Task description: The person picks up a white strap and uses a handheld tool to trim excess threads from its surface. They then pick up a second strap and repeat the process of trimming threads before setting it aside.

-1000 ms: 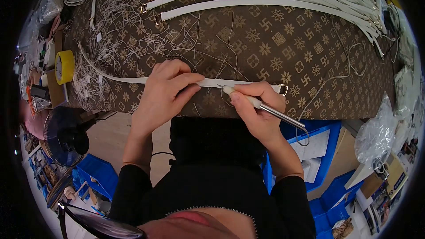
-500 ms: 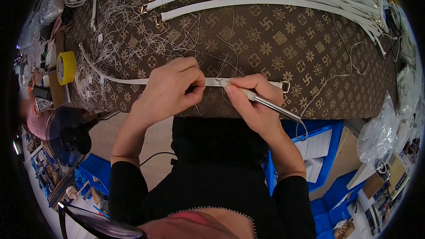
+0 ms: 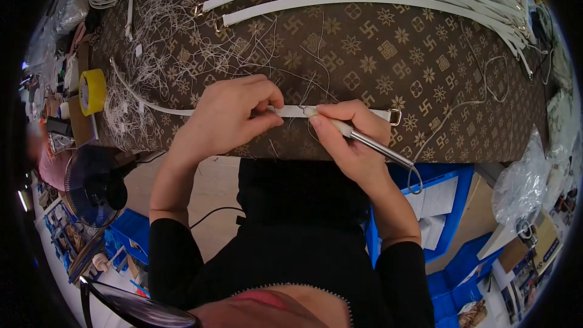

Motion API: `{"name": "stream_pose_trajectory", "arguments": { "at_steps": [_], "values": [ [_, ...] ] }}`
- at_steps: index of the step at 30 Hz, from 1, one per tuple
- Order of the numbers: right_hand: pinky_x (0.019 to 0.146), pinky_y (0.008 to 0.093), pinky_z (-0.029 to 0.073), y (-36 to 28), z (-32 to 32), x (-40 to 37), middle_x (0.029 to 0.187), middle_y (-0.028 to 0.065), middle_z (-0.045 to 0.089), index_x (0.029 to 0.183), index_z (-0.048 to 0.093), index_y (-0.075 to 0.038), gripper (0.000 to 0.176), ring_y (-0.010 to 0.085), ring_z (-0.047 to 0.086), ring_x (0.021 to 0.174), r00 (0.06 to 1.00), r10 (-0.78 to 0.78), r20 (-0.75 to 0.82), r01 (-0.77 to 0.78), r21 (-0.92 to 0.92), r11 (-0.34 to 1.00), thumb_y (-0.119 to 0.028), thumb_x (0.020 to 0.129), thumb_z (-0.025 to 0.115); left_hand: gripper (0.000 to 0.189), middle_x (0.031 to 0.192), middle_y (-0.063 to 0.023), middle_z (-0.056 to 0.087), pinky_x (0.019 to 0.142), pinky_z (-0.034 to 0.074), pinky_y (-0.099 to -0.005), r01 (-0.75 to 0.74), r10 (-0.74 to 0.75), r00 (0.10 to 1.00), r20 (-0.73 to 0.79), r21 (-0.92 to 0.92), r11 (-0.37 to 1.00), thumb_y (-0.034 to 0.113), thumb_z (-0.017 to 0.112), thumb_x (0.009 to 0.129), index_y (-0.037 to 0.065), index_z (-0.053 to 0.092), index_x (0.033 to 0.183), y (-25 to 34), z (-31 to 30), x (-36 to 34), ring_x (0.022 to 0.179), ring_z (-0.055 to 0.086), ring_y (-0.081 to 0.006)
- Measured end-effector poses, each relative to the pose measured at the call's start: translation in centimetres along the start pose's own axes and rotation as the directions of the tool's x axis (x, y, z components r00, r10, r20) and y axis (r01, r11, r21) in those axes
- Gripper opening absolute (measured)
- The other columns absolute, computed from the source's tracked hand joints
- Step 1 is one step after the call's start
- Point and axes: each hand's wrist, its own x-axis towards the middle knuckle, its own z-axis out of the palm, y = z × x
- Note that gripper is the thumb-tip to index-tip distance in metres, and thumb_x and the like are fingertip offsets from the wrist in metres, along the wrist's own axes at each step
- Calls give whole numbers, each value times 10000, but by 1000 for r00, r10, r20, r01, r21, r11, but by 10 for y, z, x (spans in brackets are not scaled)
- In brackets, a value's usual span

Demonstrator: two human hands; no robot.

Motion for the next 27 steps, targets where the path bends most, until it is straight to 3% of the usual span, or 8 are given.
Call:
{"name": "stream_pose_trajectory", "arguments": {
  "at_steps": [5, 10, 13, 17, 19, 23, 25, 27],
  "values": [
    [574, 187, 446, -2, 1, 2, 776, 61, 662, 929, 637, 16, 134, 58, 578, 652, 1000, -10, 10, 10, 2, 1000, -27, 817, 696, 104, 763, -75, 584, 603, 486, -389, 18, -19, 1000, 24, 36, 999, 139, 666, 741, 61, 602, 766, 1, 2, 1, 692, 616, -283],
    [581, 189, 448, -4, 0, 2, 781, 61, 664, 939, 634, 18, 144, 59, 580, 656, 1000, -10, 15, 10, 7, 1000, -28, 818, 695, 93, 753, -58, 544, 543, 463, -326, -99, 96, 986, -137, -21, 995, 43, 669, 718, 47, 580, 746, 1, 12, -3, 627, 583, -229],
    [590, 189, 451, -5, 0, 3, 785, 59, 666, 942, 634, 18, 147, 60, 582, 663, 999, -31, 16, 31, -15, 999, -29, 817, 696, 105, 760, -58, 538, 551, 478, -348, -137, 127, 972, -199, -38, 990, 41, 647, 731, 51, 561, 791, 2, 17, -9, 641, 591, -256],
    [595, 190, 453, -5, 1, 2, 788, 58, 668, 940, 636, 18, 146, 63, 584, 667, 1000, -9, 18, 9, 4, 1000, -30, 816, 697, 135, 775, -54, 546, 543, 474, -335, -131, 116, 980, -161, -83, 988, 34, 650, 736, 57, 560, 833, -1, 13, -15, 636, 591, -243],
    [594, 191, 453, -5, 1, 2, 787, 58, 668, 938, 638, 19, 145, 64, 585, 667, 1000, -17, 16, 18, -7, 1000, -30, 816, 697, 146, 778, -50, 555, 537, 469, -328, 3, -19, 996, -87, -179, 984, 43, 660, 740, 62, 570, 853, 3, 3, -14, 636, 596, -235],
    [596, 195, 455, -6, 1, 1, 787, 60, 667, 936, 642, 19, 142, 66, 585, 669, 1000, 16, 12, -16, -12, 1000, -37, 818, 697, 150, 775, -58, 563, 560, 474, -340, 19, -29, 996, -84, -127, 992, 66, 668, 747, 64, 577, 866, 0, -6, -7, 660, 605, -242],
    [597, 196, 455, -5, 1, 1, 787, 60, 667, 936, 643, 19, 142, 66, 584, 669, 1000, 21, 10, -21, -16, 1000, -40, 819, 697, 119, 786, -68, 569, 595, 480, -357, -35, 39, 998, 52, -78, 996, 105, 663, 755, 57, 591, 836, -4, -7, 1, 685, 608, -259],
    [594, 195, 454, -3, 1, 1, 786, 61, 666, 938, 641, 17, 145, 64, 581, 663, 1000, 0, 4, 1, -32, 999, -42, 819, 698, 113, 757, -61, 547, 572, 461, -345, -63, 66, 996, 52, -59, 996, 97, 672, 749, 51, 600, 822, -7, -4, 6, 653, 590, -241]
  ]
}}
